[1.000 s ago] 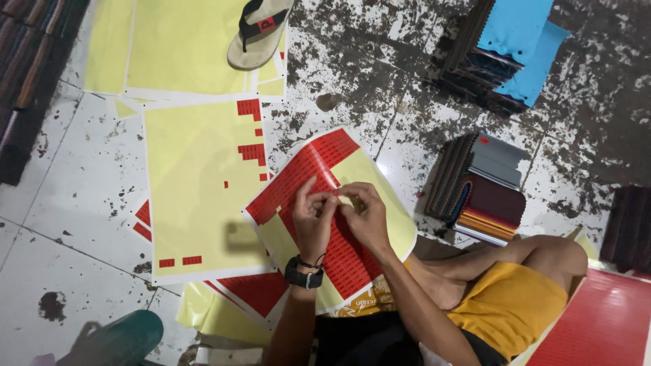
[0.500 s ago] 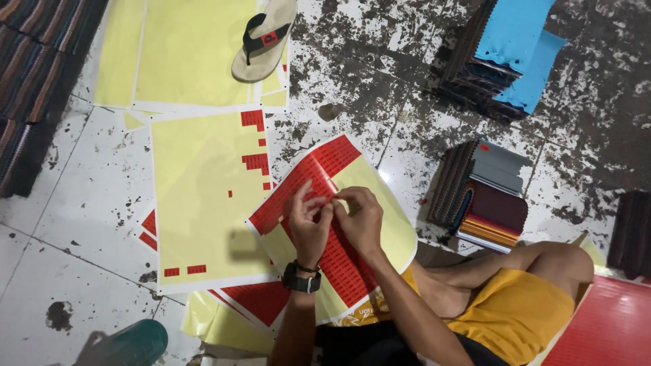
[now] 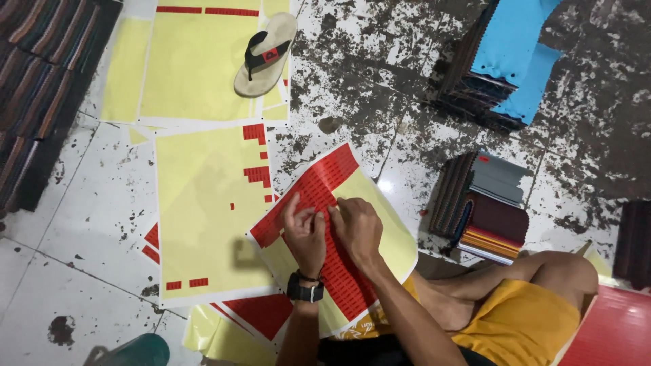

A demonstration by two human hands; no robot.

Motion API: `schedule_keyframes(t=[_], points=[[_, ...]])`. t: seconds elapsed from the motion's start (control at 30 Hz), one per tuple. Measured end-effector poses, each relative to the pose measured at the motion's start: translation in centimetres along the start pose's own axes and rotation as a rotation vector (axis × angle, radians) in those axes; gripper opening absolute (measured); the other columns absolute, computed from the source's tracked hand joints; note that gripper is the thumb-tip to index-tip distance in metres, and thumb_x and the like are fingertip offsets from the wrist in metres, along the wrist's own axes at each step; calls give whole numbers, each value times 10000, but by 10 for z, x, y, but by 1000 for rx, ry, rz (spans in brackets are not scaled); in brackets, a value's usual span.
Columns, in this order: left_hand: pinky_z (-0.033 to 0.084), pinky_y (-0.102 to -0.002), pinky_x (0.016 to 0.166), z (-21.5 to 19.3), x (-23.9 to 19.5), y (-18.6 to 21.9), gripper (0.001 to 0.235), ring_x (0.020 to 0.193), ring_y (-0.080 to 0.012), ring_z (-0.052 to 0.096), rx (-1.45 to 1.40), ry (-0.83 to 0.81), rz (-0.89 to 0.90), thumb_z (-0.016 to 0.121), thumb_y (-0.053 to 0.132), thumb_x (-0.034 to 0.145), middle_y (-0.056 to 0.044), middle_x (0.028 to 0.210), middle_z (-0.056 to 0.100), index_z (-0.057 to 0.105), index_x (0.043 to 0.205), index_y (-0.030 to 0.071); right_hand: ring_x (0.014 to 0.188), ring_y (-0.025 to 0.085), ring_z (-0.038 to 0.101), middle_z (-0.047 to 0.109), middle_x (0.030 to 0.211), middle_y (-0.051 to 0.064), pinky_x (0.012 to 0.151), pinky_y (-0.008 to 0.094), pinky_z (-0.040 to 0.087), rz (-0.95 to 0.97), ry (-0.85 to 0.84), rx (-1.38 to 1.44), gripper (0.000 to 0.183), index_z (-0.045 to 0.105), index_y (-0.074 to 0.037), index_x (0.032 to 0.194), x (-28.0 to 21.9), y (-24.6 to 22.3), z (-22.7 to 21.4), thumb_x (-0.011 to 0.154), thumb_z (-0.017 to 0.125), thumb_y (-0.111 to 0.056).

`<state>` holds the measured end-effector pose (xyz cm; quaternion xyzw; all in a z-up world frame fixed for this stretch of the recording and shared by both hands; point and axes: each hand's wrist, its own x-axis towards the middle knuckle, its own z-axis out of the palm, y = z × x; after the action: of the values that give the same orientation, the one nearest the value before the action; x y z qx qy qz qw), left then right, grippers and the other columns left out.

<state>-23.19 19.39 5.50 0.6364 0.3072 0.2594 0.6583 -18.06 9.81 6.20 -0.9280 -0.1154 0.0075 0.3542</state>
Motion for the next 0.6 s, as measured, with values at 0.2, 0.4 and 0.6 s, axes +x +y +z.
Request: schedule_keyframes(t=[0.2, 0.4, 0.6], points=[[616, -432, 924, -2, 0, -9, 696, 1095, -302, 609, -46, -15, 72, 697, -67, 805, -198, 1451, 345, 471, 1456, 37, 845, 204, 751, 779, 862, -22, 714, 315, 603, -102, 168, -45, 71, 798, -248, 869, -7, -4, 4, 879, 818, -316], [600, -397, 963, -3, 4, -11, 817, 1172, -290, 554, -233, -109, 29, 753, -64, 746, -176, 1512, 252, 402, 1482, -3, 1234, 464, 584, 575, 1233, 241, 1083, 578, 479, 212, -113, 887, 306, 742, 31, 969, 0, -12, -29, 704, 654, 156], [603, -330, 849, -1, 4, 6, 780, 1023, -210, 551, -223, 50, -112, 732, -105, 747, -156, 1514, 310, 450, 1462, 30, 964, 270, 699, 679, 995, 99, 833, 415, 563, 198, -99, 475, 302, 730, -98, 1133, 15, -18, -27, 849, 770, -193]])
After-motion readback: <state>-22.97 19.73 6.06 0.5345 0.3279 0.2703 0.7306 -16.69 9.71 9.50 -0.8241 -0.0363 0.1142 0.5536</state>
